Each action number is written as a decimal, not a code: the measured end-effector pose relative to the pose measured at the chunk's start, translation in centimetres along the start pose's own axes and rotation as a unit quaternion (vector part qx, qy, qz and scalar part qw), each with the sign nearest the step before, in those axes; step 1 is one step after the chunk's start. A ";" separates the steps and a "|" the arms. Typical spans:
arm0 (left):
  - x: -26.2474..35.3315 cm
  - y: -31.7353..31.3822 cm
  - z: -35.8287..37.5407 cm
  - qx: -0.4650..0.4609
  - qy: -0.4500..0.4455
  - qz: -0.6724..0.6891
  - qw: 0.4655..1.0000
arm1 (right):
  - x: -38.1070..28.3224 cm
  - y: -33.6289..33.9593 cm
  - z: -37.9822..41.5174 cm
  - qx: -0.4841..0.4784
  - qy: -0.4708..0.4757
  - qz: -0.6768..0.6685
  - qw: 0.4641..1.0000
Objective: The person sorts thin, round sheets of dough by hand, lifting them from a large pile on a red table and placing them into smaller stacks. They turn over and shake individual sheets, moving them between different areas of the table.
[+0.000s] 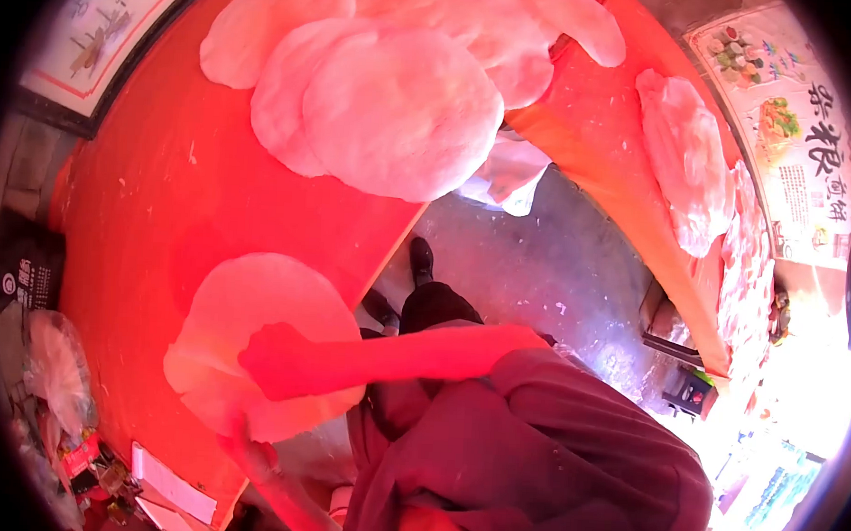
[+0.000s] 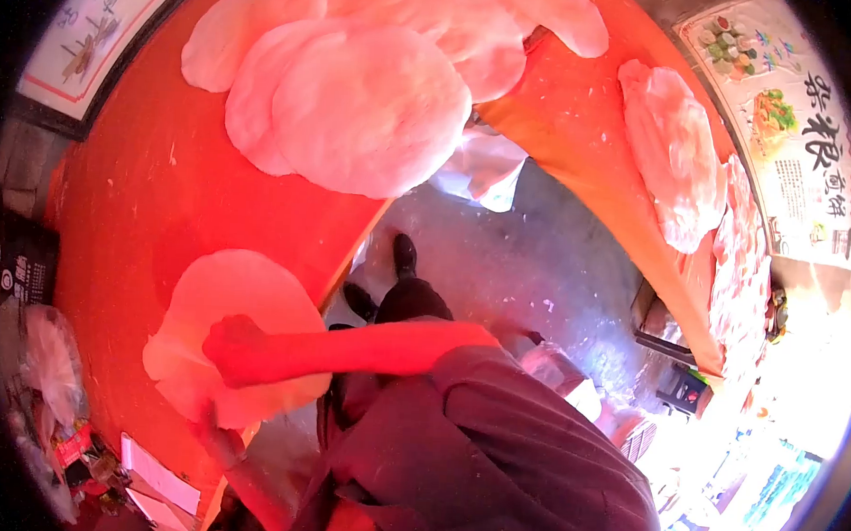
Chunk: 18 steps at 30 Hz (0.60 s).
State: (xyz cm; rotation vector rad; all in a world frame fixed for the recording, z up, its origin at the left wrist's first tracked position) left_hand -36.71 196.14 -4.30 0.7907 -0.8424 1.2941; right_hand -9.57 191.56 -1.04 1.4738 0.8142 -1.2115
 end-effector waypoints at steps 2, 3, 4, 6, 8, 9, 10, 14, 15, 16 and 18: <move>1.1 1.2 -0.1 0.019 -0.015 0.032 0.999 | 0.2 4.5 -1.8 0.052 -0.018 -0.042 0.998; 1.8 1.6 0.1 0.024 -0.022 0.051 0.998 | 0.3 8.1 -2.5 0.087 -0.026 -0.059 0.994; 2.4 2.2 0.0 0.029 -0.027 0.059 0.998 | 0.4 12.2 -3.3 0.128 -0.030 -0.077 0.988; 3.4 2.9 -0.2 0.038 -0.038 0.059 0.997 | 1.2 22.9 -3.5 0.231 -0.041 -0.095 0.967; 4.4 2.8 -0.7 0.044 -0.049 0.053 0.996 | 2.4 34.6 -1.6 0.342 -0.050 -0.100 0.933; 4.9 2.7 -0.8 0.045 -0.054 0.049 0.996 | 3.4 40.4 0.4 0.397 -0.054 -0.087 0.912; 5.6 2.4 -0.9 0.045 -0.060 0.042 0.996 | 4.5 45.8 2.8 0.446 -0.060 -0.066 0.891; 10.2 -0.2 -1.8 0.046 -0.097 0.018 0.994 | 10.3 61.3 13.9 0.593 -0.120 0.069 0.794; 11.6 -1.3 -2.2 0.043 -0.110 0.011 0.993 | 12.5 63.7 16.6 0.615 -0.146 0.113 0.766; 13.2 -2.3 -2.6 0.040 -0.124 0.006 0.991 | 15.0 65.3 19.2 0.632 -0.173 0.167 0.737; 16.3 -4.9 -3.1 0.031 -0.152 -0.003 0.988 | 20.4 67.0 23.8 0.648 -0.225 0.311 0.658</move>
Point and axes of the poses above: each hand's wrist, its own z-axis away from the middle knuckle, its own y-axis out of the back of the hand, x = y × z, the point moved 10 cm from there along -z, towards the middle knuckle, and after that the axes turned 13 degrees about x, right-handed, at the moved point
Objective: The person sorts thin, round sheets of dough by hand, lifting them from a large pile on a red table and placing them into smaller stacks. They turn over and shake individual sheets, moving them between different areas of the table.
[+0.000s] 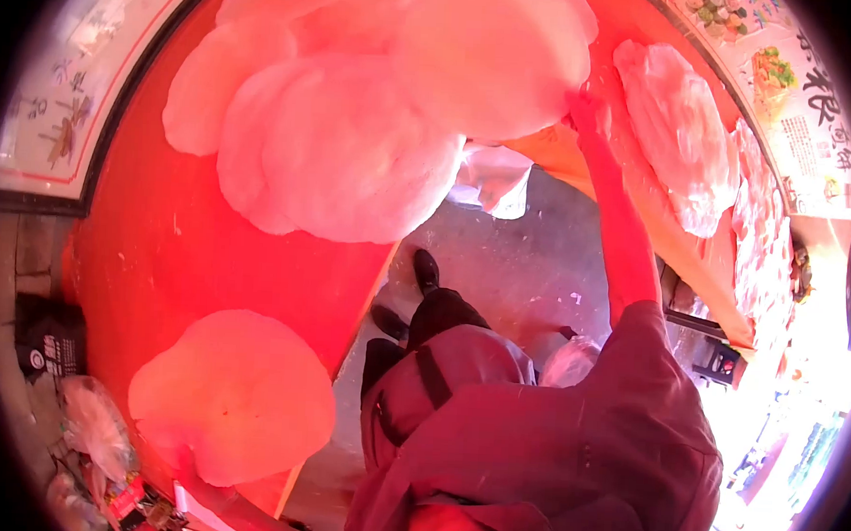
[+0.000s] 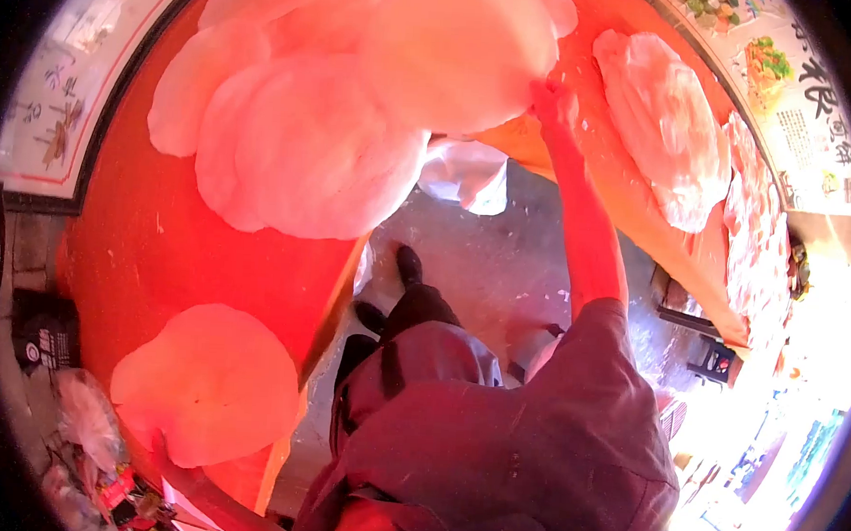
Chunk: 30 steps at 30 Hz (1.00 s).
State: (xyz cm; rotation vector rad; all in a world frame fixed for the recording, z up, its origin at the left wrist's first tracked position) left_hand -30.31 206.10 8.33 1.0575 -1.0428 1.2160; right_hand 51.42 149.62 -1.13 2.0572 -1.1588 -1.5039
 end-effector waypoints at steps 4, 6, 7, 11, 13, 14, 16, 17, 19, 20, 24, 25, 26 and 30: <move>5.1 -6.2 -1.6 -0.021 -0.052 -0.006 0.998 | -1.7 3.7 4.9 0.151 0.104 0.068 0.981; 6.8 -9.6 -1.8 -0.034 -0.070 -0.011 0.997 | -4.5 2.7 8.5 0.045 0.063 -0.073 0.994; 7.2 -11.6 -1.7 -0.041 -0.075 -0.012 0.996 | -7.0 1.0 10.4 -0.085 0.000 -0.191 0.978; 7.4 -20.2 -1.6 -0.077 -0.088 -0.017 0.993 | -14.9 -2.3 19.2 -0.371 -0.218 -0.351 0.832; 5.9 -24.7 -1.4 -0.099 -0.085 -0.028 0.991 | -15.4 -4.0 20.6 -0.412 -0.344 -0.418 0.733; 4.9 -27.0 -1.2 -0.108 -0.083 -0.033 0.990 | -15.8 -4.7 21.5 -0.430 -0.404 -0.446 0.673; 2.1 -31.1 -0.8 -0.124 -0.077 -0.050 0.988 | -16.8 -4.0 20.9 -0.424 -0.428 -0.508 0.616; 0.3 -33.0 -0.4 -0.129 -0.074 -0.059 0.987 | -17.1 -3.5 20.5 -0.419 -0.439 -0.537 0.586; -3.8 -36.7 0.4 -0.133 -0.068 -0.084 0.985 | -17.1 -3.7 20.1 -0.423 -0.439 -0.574 0.547; -6.1 -37.9 0.9 -0.130 -0.068 -0.097 0.984 | -16.2 -4.6 20.1 -0.409 -0.454 -0.577 0.542; -13.2 -40.2 2.3 -0.112 -0.081 -0.166 0.976 | -14.6 -6.4 20.1 -0.334 -0.467 -0.618 0.536; -14.1 -40.1 2.4 -0.106 -0.088 -0.181 0.974 | -14.1 -6.9 20.0 -0.315 -0.467 -0.634 0.530; -14.7 -39.9 2.4 -0.096 -0.095 -0.195 0.971 | -13.0 -7.7 20.0 -0.316 -0.450 -0.585 0.596; -15.7 -38.1 1.4 -0.060 -0.131 -0.247 0.958 | -10.6 -9.9 21.1 -0.311 -0.335 -0.438 0.774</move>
Point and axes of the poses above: each hand's wrist, its own z-axis away from the middle knuckle, its own y-axis out of the back of the hand, x = y × z, the point moved 10 cm from there along -z, towards the middle knuckle, and after that the axes turned 13 degrees about x, right-handed, at the moved point
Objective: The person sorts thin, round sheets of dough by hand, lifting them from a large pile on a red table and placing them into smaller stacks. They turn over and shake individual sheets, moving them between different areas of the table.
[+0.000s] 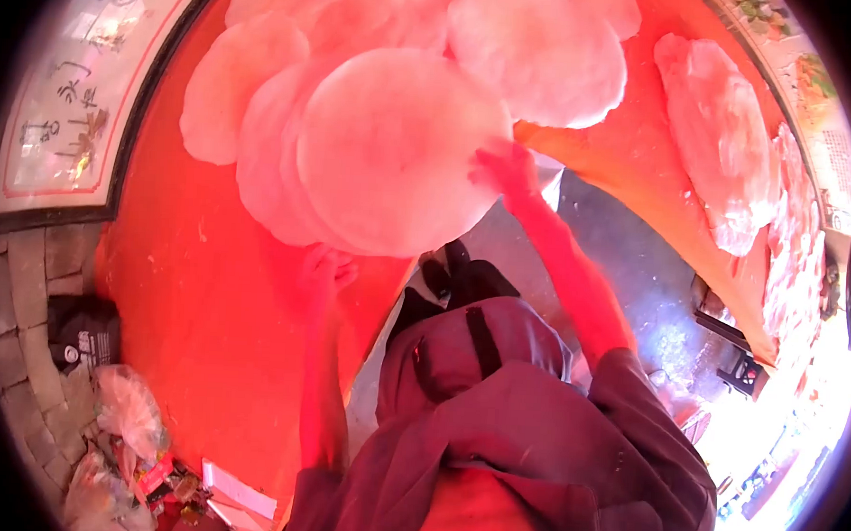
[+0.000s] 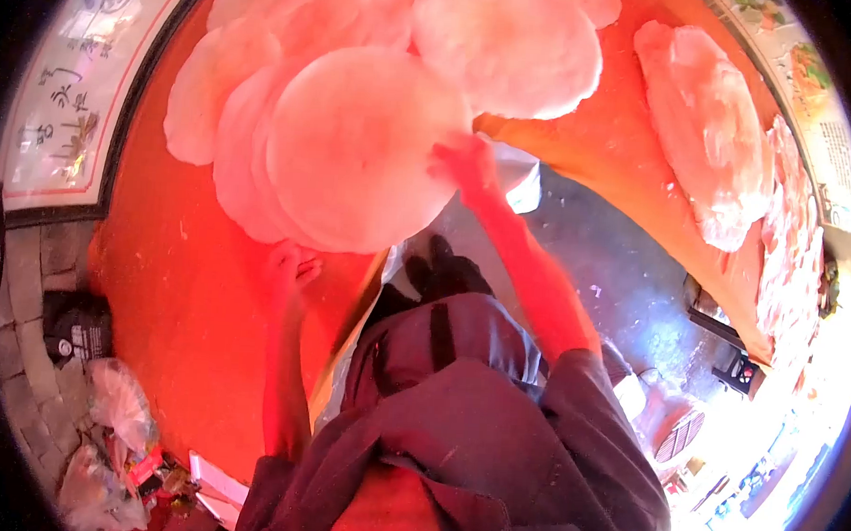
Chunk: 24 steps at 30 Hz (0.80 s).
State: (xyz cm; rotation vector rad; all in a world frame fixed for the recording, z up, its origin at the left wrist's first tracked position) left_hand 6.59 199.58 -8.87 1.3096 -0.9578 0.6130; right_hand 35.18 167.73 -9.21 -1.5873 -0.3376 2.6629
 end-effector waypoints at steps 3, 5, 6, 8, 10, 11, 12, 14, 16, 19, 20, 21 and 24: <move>-1.5 1.1 -0.6 0.030 0.004 -0.024 0.999 | -4.5 -1.2 0.3 0.038 0.190 0.237 0.952; -2.4 2.0 -0.9 0.048 0.011 -0.043 0.998 | -10.3 -3.3 2.3 0.041 0.183 0.187 0.964; -2.8 2.3 -1.0 0.056 0.014 -0.048 0.997 | -12.6 -3.5 1.5 0.017 0.172 0.127 0.977; -3.3 2.8 -1.3 0.072 0.019 -0.058 0.996 | -18.9 -3.4 -0.5 -0.043 0.215 0.098 0.971; -3.7 2.8 -1.7 0.084 0.025 -0.071 0.994 | -27.0 -3.8 -3.0 -0.085 0.301 0.143 0.939; -4.0 2.9 -1.7 0.092 0.028 -0.075 0.993 | -31.0 -3.8 -4.5 -0.092 0.332 0.155 0.926; -4.1 2.9 -1.9 0.099 0.033 -0.078 0.991 | -35.0 -4.2 -5.8 -0.070 0.382 0.184 0.903; -4.8 3.2 -1.7 0.114 0.044 -0.089 0.989 | -43.1 -5.7 -6.8 -0.013 0.508 0.271 0.817; -5.0 3.2 -1.7 0.128 0.048 -0.106 0.985 | -50.4 -7.8 -6.0 0.054 0.645 0.369 0.667; -5.3 3.4 -1.8 0.151 0.057 -0.124 0.979 | -56.2 -9.3 -6.9 0.154 0.745 0.453 0.464; -5.4 3.5 -1.9 0.157 0.062 -0.128 0.977 | -56.5 -9.5 -8.6 0.174 0.749 0.473 0.430; -5.6 3.5 -1.9 0.162 0.066 -0.136 0.975 | -56.0 -9.7 -10.9 0.184 0.746 0.495 0.407; -6.1 3.6 -2.1 0.174 0.075 -0.152 0.970 | -48.6 -9.3 -17.6 0.148 0.721 0.554 0.389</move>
Point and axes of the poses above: each hand's wrist, its own z-axis away from the middle knuckle, its own y-axis out of the back of the hand, x = y × z, the point moved 10 cm from there along -z, towards the middle knuckle, and after that the axes turned 13 degrees about x, right-handed, at the moved point
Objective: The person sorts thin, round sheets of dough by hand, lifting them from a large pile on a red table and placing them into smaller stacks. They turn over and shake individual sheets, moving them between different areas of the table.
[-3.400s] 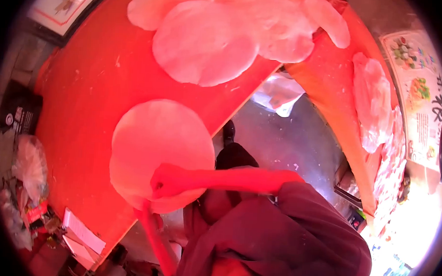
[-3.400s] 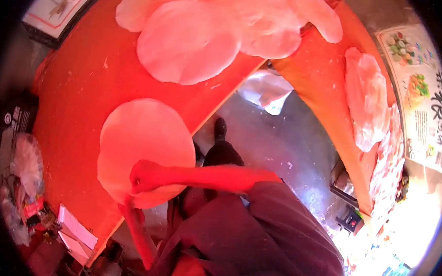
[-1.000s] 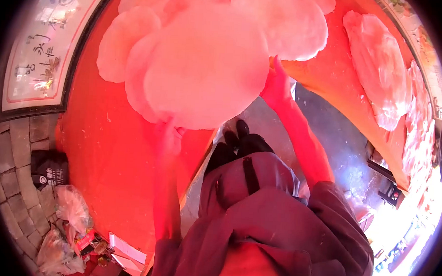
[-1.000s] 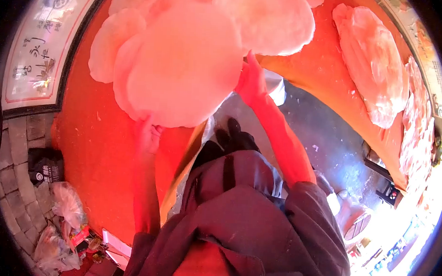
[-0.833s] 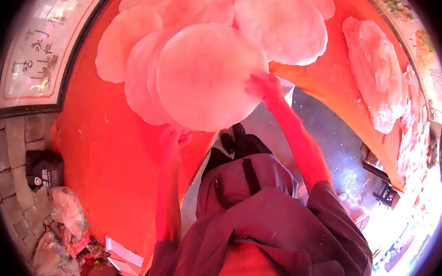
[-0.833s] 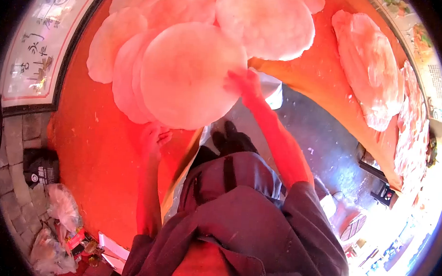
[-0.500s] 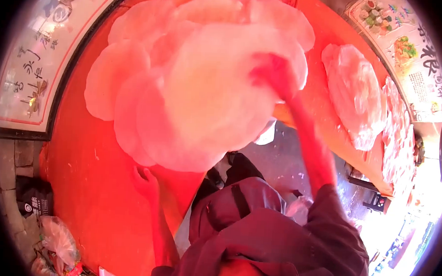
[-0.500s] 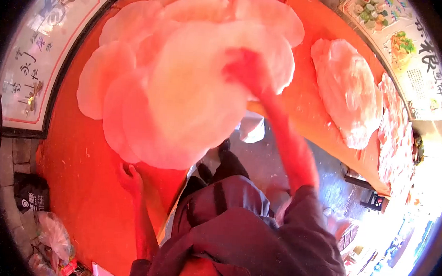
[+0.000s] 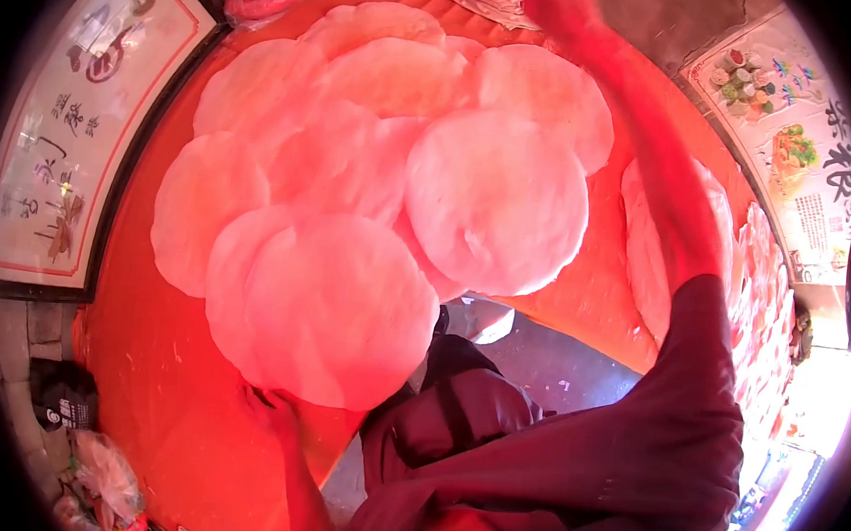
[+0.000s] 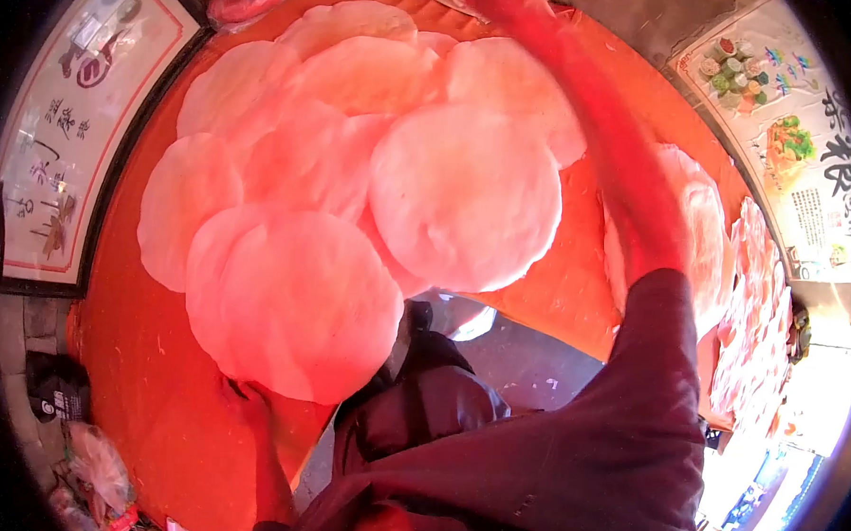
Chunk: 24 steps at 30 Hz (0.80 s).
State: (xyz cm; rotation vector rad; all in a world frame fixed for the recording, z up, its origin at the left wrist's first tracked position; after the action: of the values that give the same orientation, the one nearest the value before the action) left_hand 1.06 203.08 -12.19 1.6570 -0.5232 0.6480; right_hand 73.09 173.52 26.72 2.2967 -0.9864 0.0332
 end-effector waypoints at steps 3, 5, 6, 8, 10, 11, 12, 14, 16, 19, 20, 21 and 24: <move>0.0 -0.3 -0.4 0.006 0.000 -0.012 1.000 | -7.8 -1.5 8.4 -0.037 0.031 -0.112 0.993; 0.1 -0.4 -0.4 0.005 -0.001 -0.017 1.000 | -13.7 0.6 13.9 -0.057 0.020 -0.223 0.973; 0.1 -0.4 -0.5 0.005 -0.004 -0.020 1.000 | -16.2 2.2 16.5 -0.068 0.006 -0.272 0.960; 0.4 -0.5 -0.8 0.003 -0.013 -0.017 1.000 | -19.7 6.1 21.8 -0.100 -0.069 -0.360 0.925; 0.5 -0.4 -0.8 0.000 -0.027 -0.018 0.999 | -22.3 10.7 27.3 -0.144 -0.175 -0.402 0.887; 0.5 -0.3 -0.7 -0.001 -0.036 -0.016 0.999 | -23.6 12.9 30.2 -0.166 -0.227 -0.413 0.866; 0.4 -0.5 -0.7 -0.004 -0.045 -0.014 0.999 | -25.1 14.9 32.5 -0.192 -0.272 -0.417 0.846; 0.6 -1.1 -1.1 -0.015 -0.068 -0.009 0.998 | -27.2 19.2 37.9 -0.241 -0.357 -0.392 0.813; 1.4 -1.5 -1.3 -0.022 -0.098 -0.006 0.995 | -29.7 22.1 43.2 -0.300 -0.424 -0.377 0.767; 4.0 0.1 -1.2 0.011 -0.166 0.002 0.986 | -30.4 26.1 47.4 -0.302 -0.537 -0.366 0.697; 5.3 0.9 -0.9 0.022 -0.192 0.014 0.981 | -30.4 27.4 48.3 -0.303 -0.557 -0.359 0.685; 6.8 1.7 -0.8 0.030 -0.220 0.034 0.975 | -30.1 28.8 48.8 -0.297 -0.565 -0.344 0.688; 12.1 2.5 1.0 0.010 -0.299 0.105 0.948 | -28.3 32.0 50.1 -0.270 -0.584 -0.303 0.702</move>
State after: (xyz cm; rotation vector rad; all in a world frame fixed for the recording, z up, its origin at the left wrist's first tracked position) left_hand 8.52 201.77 -2.34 1.8271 -1.1435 0.2866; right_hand 20.85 147.12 -3.44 1.7714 -0.5088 -1.9072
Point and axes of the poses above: each hand's wrist, its own z-axis away from the middle knuckle, its own y-axis out of the back of the hand, x = y × z, the point moved 10 cm from there along -z, towards the middle knuckle, and after that the axes turned 13 degrees about x, right-handed, at the moved point
